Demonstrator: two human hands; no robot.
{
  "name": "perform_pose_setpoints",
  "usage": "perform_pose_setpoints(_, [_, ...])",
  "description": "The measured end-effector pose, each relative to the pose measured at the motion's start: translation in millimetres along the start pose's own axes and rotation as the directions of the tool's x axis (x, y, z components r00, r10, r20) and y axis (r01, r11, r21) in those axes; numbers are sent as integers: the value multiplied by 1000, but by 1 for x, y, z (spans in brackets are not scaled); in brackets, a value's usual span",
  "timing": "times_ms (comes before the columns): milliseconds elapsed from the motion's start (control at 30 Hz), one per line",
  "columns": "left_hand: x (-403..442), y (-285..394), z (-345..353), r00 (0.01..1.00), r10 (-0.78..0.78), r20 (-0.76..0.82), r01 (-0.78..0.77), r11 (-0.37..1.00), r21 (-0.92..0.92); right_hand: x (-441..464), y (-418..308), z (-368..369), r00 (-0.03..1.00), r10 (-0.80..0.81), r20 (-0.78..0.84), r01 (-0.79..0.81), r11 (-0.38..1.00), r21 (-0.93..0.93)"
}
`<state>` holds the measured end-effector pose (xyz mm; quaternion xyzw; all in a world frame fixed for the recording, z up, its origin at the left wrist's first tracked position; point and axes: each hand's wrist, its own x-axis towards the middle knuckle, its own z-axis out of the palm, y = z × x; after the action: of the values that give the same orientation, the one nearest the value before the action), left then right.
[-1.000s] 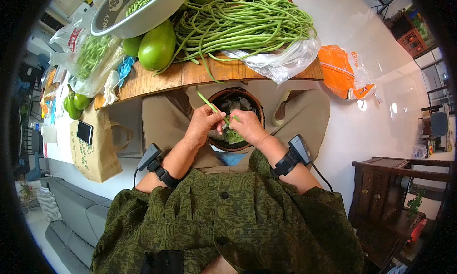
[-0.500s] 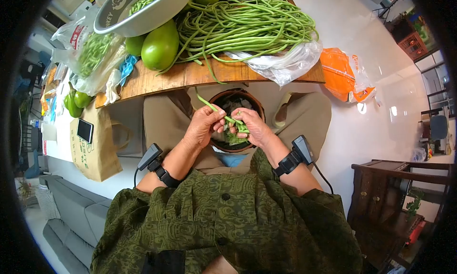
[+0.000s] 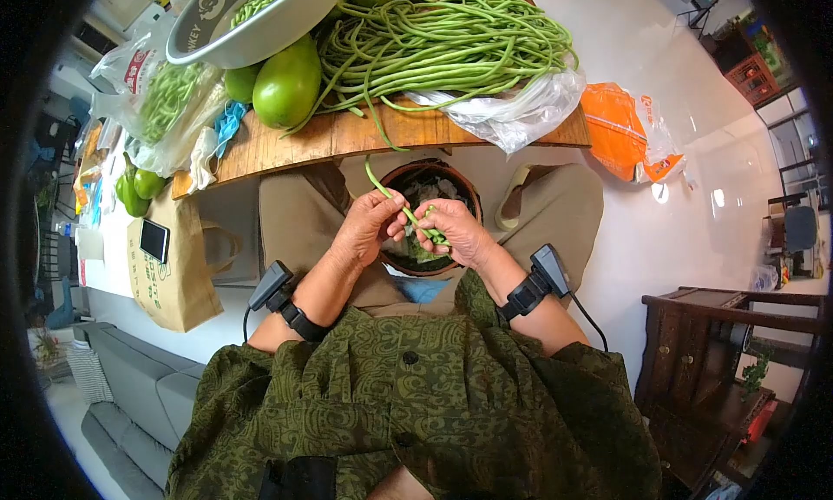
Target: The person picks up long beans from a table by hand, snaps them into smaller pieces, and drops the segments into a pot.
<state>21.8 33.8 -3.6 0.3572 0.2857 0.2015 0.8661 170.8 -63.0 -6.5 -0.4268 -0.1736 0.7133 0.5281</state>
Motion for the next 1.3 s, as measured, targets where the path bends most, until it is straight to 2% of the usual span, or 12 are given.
perform_pose_setpoints(300, [1,-4,-4,999,-16,-31,19,995,99,1,1,9,987,-78,-141,9,901,-433])
perform_pose_setpoints(367, [0,-5,-2,996,6,-93,15,975,224,5,7,7,911,-372,-180,131,672,-728])
perform_pose_setpoints(400, [0,-7,0,996,7,-93,14,975,224,10,14,2,910,-373,-180,131,672,-729])
perform_pose_setpoints(467, [0,-13,5,993,114,-15,-96,897,432,20,27,-8,695,-719,-8,99,107,-989])
perform_pose_setpoints(500, [-1,-14,9,993,114,-14,-97,897,432,20,25,-9,694,-720,-8,99,106,-989])
perform_pose_setpoints(567, [-5,-12,14,993,116,-13,-110,963,246,21,18,-10,782,-457,-424,-5,676,-737])
perform_pose_setpoints(600, [-7,-9,16,989,145,-21,-137,966,220,18,11,-15,843,-216,-493,17,926,-377])
perform_pose_setpoints(633, [-7,-8,15,989,144,-19,-136,966,221,15,7,-16,842,-217,-494,17,926,-376])
perform_pose_setpoints(733, [-8,-6,8,999,1,35,-1,1000,4,6,2,-14,975,-47,-218,41,999,-35])
perform_pose_setpoints(867, [-3,-10,2,999,13,32,-15,999,42,2,-3,0,999,22,43,-25,996,82])
perform_pose_setpoints(1133, [-2,-5,2,996,-37,77,41,997,-60,3,0,-2,1000,-6,26,6,1000,8])
perform_pose_setpoints(1300, [-2,-1,-2,999,-15,35,14,1000,19,2,1,-3,1000,-4,-13,3,995,-98])
